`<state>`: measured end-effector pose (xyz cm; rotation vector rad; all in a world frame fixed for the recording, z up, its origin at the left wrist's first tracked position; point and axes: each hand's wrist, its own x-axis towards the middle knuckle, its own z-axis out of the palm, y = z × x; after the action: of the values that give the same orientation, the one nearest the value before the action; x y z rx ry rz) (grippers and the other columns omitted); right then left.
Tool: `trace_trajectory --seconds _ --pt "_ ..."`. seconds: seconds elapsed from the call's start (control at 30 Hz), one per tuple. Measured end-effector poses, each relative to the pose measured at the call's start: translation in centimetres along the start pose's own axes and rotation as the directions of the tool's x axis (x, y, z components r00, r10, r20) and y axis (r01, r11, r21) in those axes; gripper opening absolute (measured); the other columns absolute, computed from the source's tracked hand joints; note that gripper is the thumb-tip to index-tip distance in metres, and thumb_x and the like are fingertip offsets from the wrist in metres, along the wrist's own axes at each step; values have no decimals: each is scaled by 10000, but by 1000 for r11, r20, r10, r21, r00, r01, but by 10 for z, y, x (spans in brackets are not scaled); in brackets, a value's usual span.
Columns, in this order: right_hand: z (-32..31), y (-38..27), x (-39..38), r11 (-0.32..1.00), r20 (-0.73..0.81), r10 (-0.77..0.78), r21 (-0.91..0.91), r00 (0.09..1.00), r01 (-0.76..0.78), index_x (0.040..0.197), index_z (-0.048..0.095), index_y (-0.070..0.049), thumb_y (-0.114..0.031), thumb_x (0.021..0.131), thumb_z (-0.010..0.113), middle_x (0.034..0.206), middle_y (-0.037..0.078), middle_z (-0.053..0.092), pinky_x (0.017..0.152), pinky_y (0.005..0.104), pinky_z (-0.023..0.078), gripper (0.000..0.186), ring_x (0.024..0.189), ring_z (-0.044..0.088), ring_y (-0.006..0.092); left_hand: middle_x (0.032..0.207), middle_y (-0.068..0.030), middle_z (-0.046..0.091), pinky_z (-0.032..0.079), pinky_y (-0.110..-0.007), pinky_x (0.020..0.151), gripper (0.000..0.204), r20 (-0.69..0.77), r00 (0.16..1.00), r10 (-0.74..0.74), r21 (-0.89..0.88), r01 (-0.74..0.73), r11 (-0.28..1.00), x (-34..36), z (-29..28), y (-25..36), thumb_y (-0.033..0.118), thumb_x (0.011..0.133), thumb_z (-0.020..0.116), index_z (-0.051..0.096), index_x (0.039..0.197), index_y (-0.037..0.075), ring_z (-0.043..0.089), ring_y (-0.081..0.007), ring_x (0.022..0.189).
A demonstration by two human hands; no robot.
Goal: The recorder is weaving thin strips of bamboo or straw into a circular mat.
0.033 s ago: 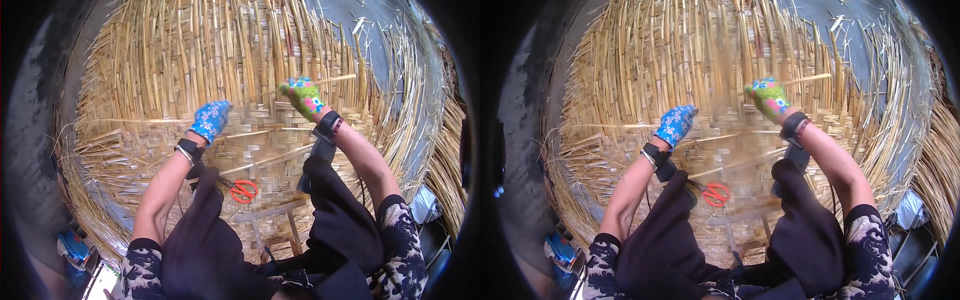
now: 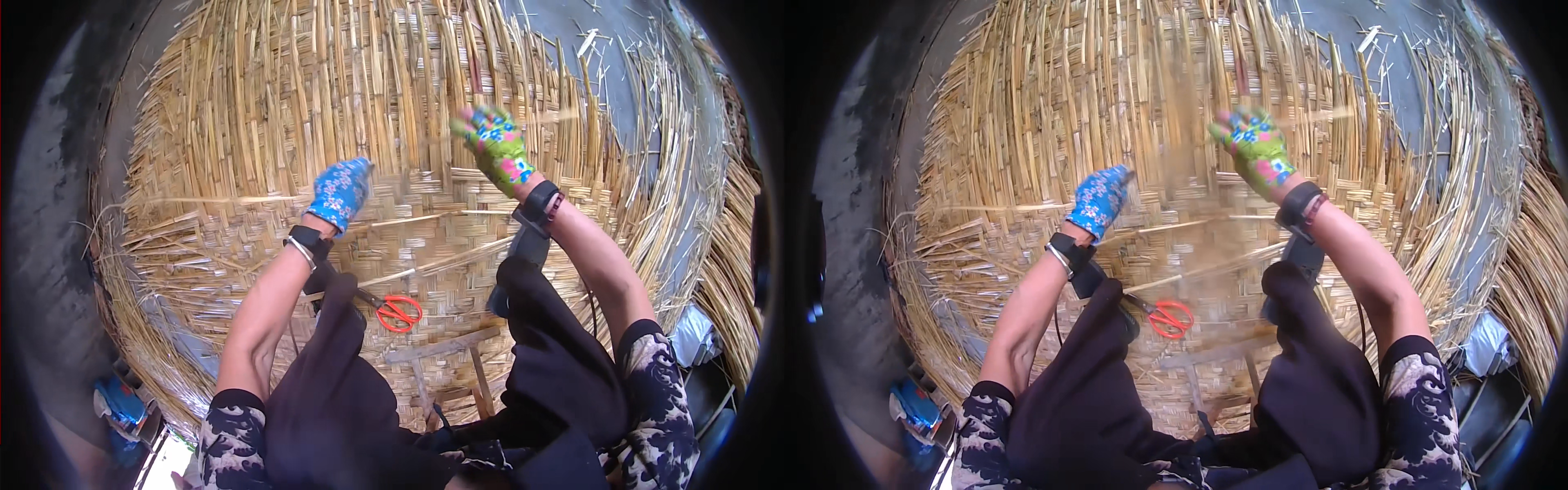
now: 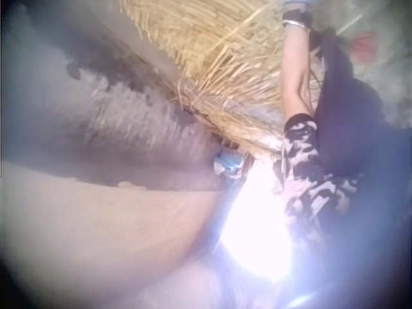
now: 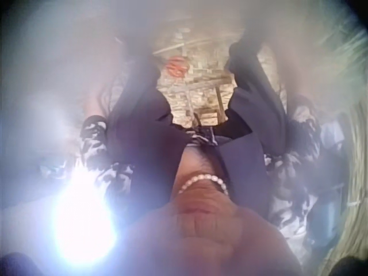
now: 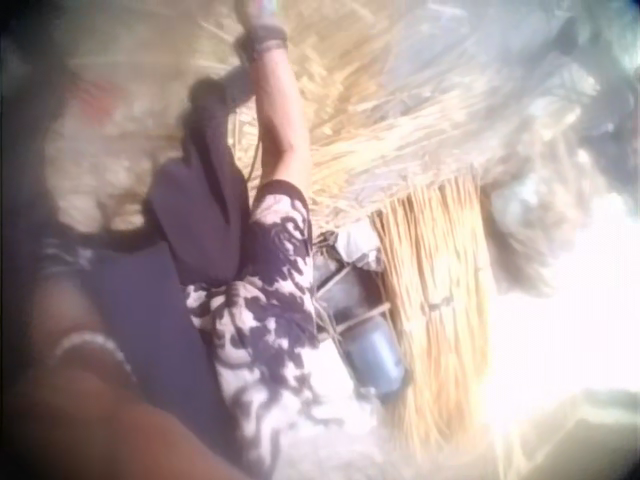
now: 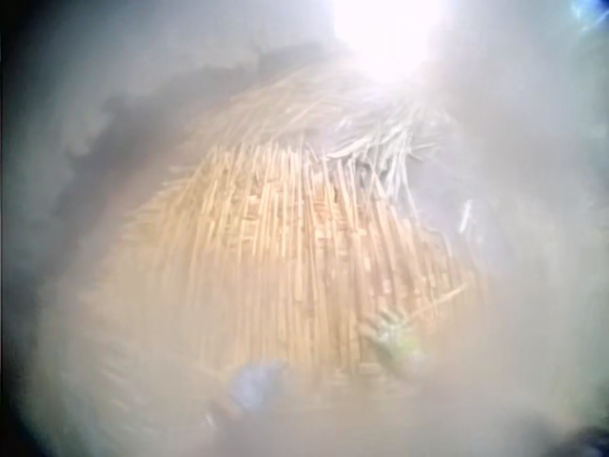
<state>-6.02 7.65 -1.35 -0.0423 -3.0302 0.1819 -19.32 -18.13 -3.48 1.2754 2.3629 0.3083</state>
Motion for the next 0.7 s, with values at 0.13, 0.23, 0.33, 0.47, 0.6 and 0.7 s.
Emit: trace_trajectory --seconds 0.13,0.23,0.33,0.47,0.6,0.7 --pt "15 -8 17 877 -220 203 474 954 -77 1152 589 -83 -58 829 563 1118 132 615 882 323 465 325 1000 598 249 785 -83 657 529 -336 560 164 13 905 -425 -659 328 677 29 -2 -23 182 910 528 580 901 27 658 -223 668" --pt "44 -11 31 58 482 429 829 764 -556 1275 488 -48 1 857 531 1217 119 569 931 311 442 423 1120 542 222 800 -92 647 526 -319 522 220 176 857 -485 -927 310 211 55 -3 -30 222 941 502 561 909 13 651 -197 640" --pt "64 -6 36 101 468 422 827 776 -554 1305 433 3 11 852 537 1227 113 558 948 284 424 465 1143 521 185 822 -121 649 534 -328 541 194 199 827 -526 -942 310 130 77 -1 -32 194 929 515 545 932 2 648 -205 640" --pt "78 0 47 59 444 463 849 767 -526 1305 439 -2 -6 798 572 1208 133 569 909 284 440 524 1092 553 197 829 -103 646 532 -319 565 181 180 820 -544 -946 297 134 102 9 -37 193 924 524 544 931 14 643 -194 659" --pt "80 6 70 259 376 514 789 771 -557 1311 448 -25 -82 754 646 1178 144 581 840 287 469 594 1021 583 191 821 -89 640 524 -297 565 186 152 835 -529 -957 259 134 120 9 -43 212 919 532 546 935 27 638 -180 659" --pt "81 3 90 567 305 602 488 738 -664 1222 522 -35 -186 716 694 1051 149 625 747 297 497 555 899 625 196 791 -68 631 481 -259 499 200 180 846 -502 -936 304 177 133 1 -40 231 926 520 552 927 34 624 -157 637"
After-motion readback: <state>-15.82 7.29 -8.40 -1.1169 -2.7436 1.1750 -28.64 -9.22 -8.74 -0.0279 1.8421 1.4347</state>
